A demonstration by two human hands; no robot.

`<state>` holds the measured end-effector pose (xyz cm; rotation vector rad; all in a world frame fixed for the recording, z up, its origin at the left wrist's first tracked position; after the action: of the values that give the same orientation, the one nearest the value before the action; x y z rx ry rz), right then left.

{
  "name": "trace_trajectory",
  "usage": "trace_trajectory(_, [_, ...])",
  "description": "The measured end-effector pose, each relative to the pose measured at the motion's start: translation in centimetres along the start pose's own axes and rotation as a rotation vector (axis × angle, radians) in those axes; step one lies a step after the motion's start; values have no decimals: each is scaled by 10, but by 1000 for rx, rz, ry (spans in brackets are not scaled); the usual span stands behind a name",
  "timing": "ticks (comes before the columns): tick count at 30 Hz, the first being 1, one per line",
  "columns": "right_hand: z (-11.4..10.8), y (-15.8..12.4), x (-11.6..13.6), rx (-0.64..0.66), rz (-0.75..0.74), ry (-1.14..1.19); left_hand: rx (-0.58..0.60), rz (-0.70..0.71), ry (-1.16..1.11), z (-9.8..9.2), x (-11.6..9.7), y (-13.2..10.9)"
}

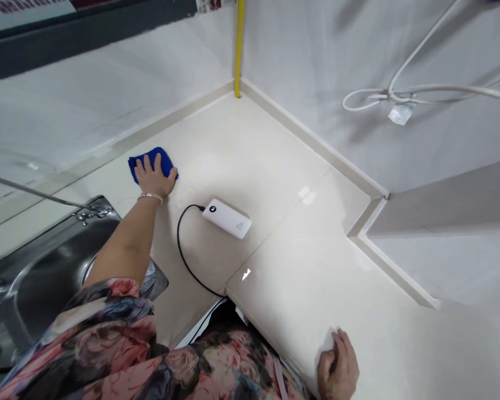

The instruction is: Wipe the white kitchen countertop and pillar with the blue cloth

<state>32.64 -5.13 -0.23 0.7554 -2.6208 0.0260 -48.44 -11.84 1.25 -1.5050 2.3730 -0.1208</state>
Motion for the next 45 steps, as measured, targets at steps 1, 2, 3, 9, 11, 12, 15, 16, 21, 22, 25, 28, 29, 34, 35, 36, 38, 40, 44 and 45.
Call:
trace_trajectory(1, [0, 0, 0, -2, -6, 0, -5, -2, -2, 0, 3, -5])
trace_trajectory(2, [0, 0, 0, -4, -8, -1, -8, -6, -3, -1, 7, -9])
trace_trajectory(3, [1, 0, 0, -8, -9, -3, -9, -12, -3, -1, 10, -14])
trace_trajectory(9, [1, 0, 0, -23, -41, -2, 8, -63, -13, 2, 28, -36])
trace_trajectory(11, [1, 0, 0, -24, -45, 8, 16, -82, -19, 3, 33, -43])
trace_trajectory(12, [2, 0, 0, -20, -47, 13, 16, -90, -21, 4, 35, -46])
trace_trajectory(15, [3, -1, 2, -23, -60, 26, 6, -110, -25, 5, 40, -59])
trace_trajectory(16, [3, -2, 3, -28, -66, 27, 5, -114, -27, 6, 41, -63])
trace_trajectory(21, [2, -1, 10, -57, -81, 18, 11, -129, -30, 5, 42, -74])
trace_trajectory(22, [2, 0, 11, -60, -79, 13, 14, -137, -32, 6, 43, -72])
trace_trajectory(25, [1, 1, 13, -67, -59, 1, 12, -170, -54, 7, 42, -62])
trace_trajectory(28, [1, 2, 11, -62, -21, -5, 13, -210, -102, 8, 35, -46])
trace_trajectory(29, [1, 2, 10, -55, -9, -7, 22, -219, -122, 9, 30, -41])
trace_trajectory(34, [3, 1, 10, -34, 17, -15, 90, -207, -169, 12, -10, -21])
trace_trajectory(35, [3, 1, 11, -32, 25, -16, 104, -199, -165, 13, -21, -18])
trace_trajectory(36, [3, 1, 11, -33, 36, -17, 116, -186, -160, 15, -32, -14])
trace_trajectory(38, [2, 1, 12, -39, 55, -15, 142, -157, -150, 20, -55, -5])
trace_trajectory(40, [3, 2, 13, -41, 66, -10, 167, -126, -139, 26, -79, 4])
trace_trajectory(44, [4, 5, 16, -40, 72, 5, 220, -60, -108, 41, -136, 20])
trace_trajectory(45, [3, 6, 17, -43, 70, 6, 238, -40, -90, 45, -152, 22])
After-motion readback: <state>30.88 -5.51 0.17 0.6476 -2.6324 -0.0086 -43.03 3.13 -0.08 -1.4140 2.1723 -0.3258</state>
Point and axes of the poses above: each hand's wrist, its own y-axis towards the middle knuckle, its own z-axis out of the palm, x = y × z, the point moved 10 cm from there along y, towards the middle knuckle, and after that the axes turned 14 degrees about x, right-handed, at the moved point
